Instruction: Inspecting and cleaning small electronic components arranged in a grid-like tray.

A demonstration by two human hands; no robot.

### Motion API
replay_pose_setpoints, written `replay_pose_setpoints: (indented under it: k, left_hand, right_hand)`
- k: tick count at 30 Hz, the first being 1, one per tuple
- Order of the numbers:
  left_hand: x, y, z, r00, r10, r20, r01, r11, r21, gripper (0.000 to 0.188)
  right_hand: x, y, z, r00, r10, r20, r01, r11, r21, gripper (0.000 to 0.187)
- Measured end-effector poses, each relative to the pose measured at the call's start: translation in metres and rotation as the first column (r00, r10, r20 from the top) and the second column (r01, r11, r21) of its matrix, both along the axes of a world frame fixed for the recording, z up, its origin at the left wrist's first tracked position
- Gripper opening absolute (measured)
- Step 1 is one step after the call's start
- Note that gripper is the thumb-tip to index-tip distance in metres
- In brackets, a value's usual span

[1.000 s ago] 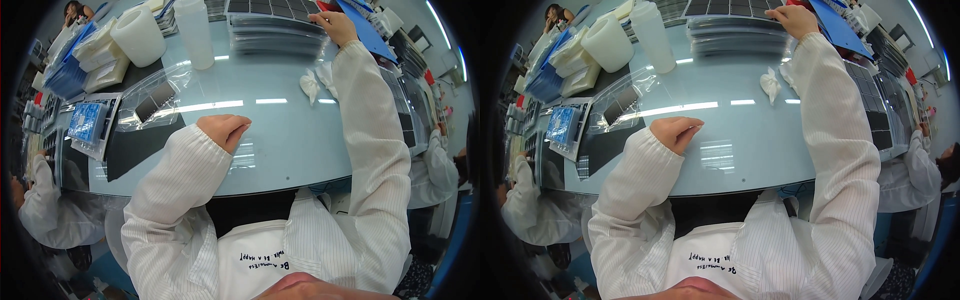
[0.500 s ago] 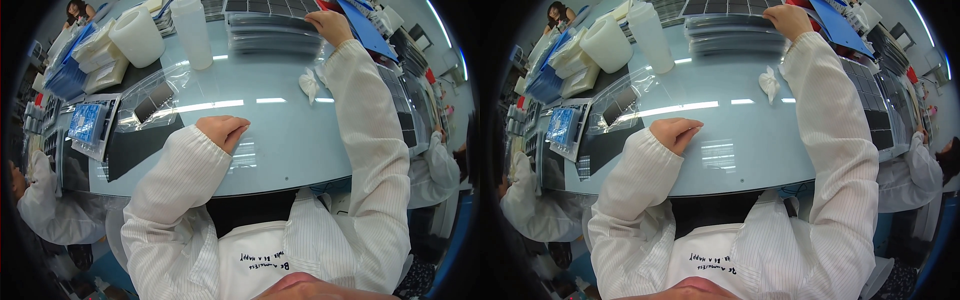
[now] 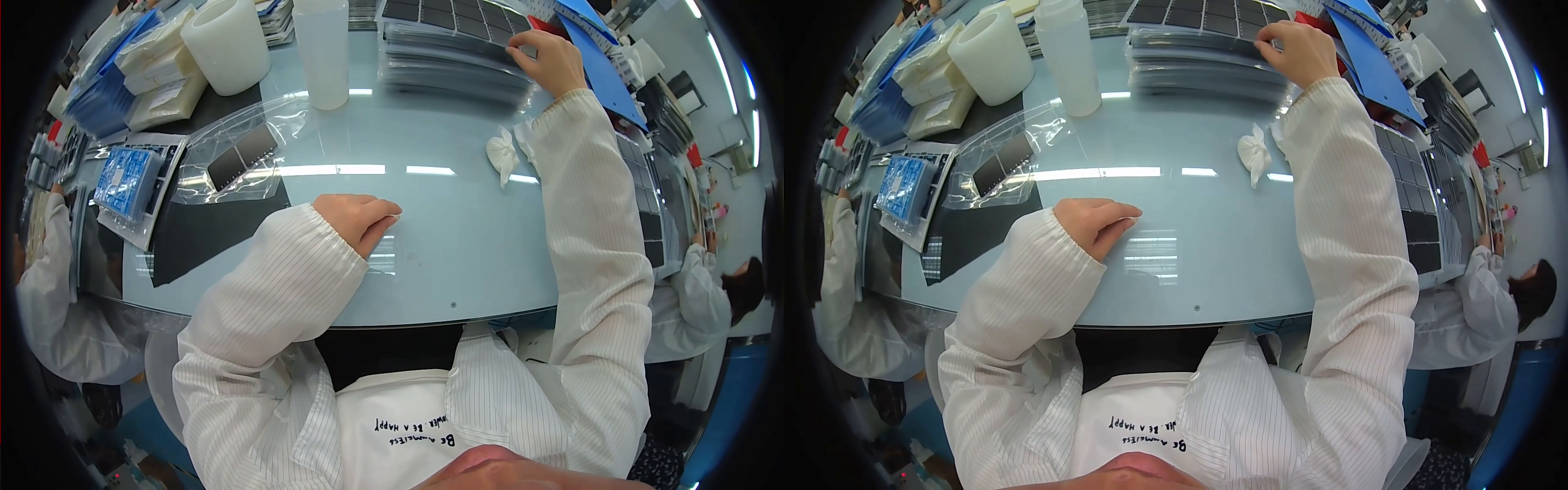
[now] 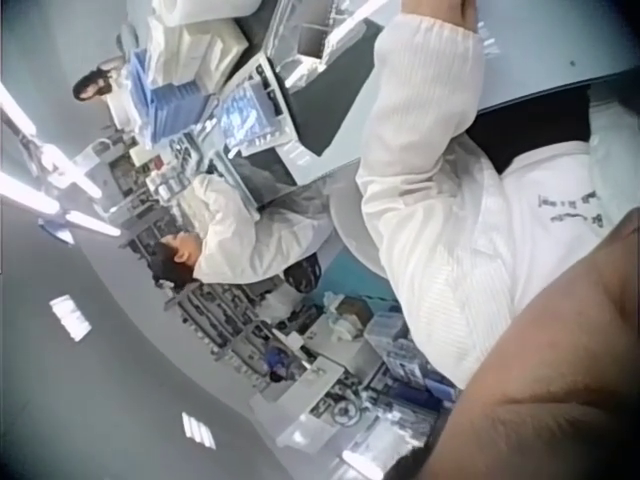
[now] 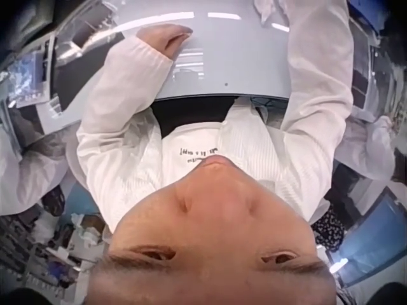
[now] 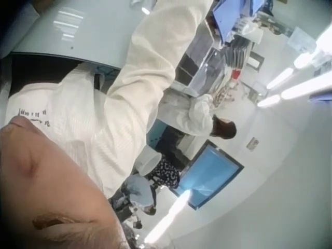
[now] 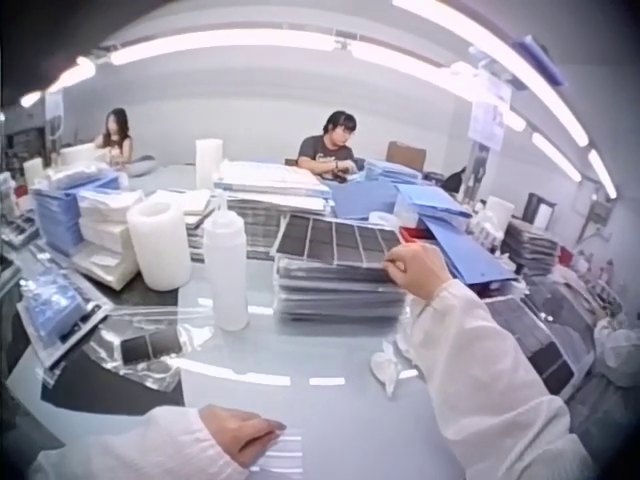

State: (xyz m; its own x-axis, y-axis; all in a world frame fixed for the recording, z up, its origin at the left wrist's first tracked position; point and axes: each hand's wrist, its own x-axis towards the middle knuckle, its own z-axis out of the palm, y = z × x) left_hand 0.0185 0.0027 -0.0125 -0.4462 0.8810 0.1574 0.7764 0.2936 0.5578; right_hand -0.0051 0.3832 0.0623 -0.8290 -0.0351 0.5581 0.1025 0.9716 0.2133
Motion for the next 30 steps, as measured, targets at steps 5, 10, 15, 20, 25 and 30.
replay_pose_setpoints:
  k: [5, 10, 15, 20, 25, 30]
  left_hand:
    - [0.0, -0.002, 0.004, 0.999, -0.039, -0.015, 0.038, 0.996, -0.08, 0.019]
    - [-0.004, 0.001, -0.002, 0.999, -0.037, -0.019, 0.035, 0.997, -0.075, 0.019]
    - [-0.003, -0.001, -0.003, 0.998, -0.044, -0.042, 0.041, 0.996, -0.074, 0.019]
    - [-0.002, 0.0, -0.002, 0.993, -0.094, -0.071, 0.083, 0.987, -0.135, 0.02]
    - [-0.001, -0.001, -0.003, 0.989, -0.117, -0.088, 0.105, 0.986, -0.127, 0.021]
    - [-0.002, 0.0, -0.003, 0.987, -0.13, -0.091, 0.118, 0.985, -0.127, 0.021]
  right_hand:
    - [-0.015, -0.045, -0.003, 0.978, 0.155, -0.141, -0.151, 0.988, 0.041, 0.031]
    - [-0.043, -0.065, -0.007, 0.976, 0.182, -0.118, -0.19, 0.98, -0.055, 0.028]
    - [-0.055, -0.073, -0.009, 0.962, 0.236, -0.136, -0.234, 0.972, 0.027, 0.021]
    - [-0.056, -0.076, -0.007, 0.957, 0.258, -0.131, -0.251, 0.966, 0.07, 0.021]
    - [-0.058, -0.077, -0.007, 0.955, 0.268, -0.129, -0.259, 0.962, 0.087, 0.02]
    - [-0.057, -0.078, -0.005, 0.947, 0.297, -0.121, -0.277, 0.948, 0.157, 0.017]
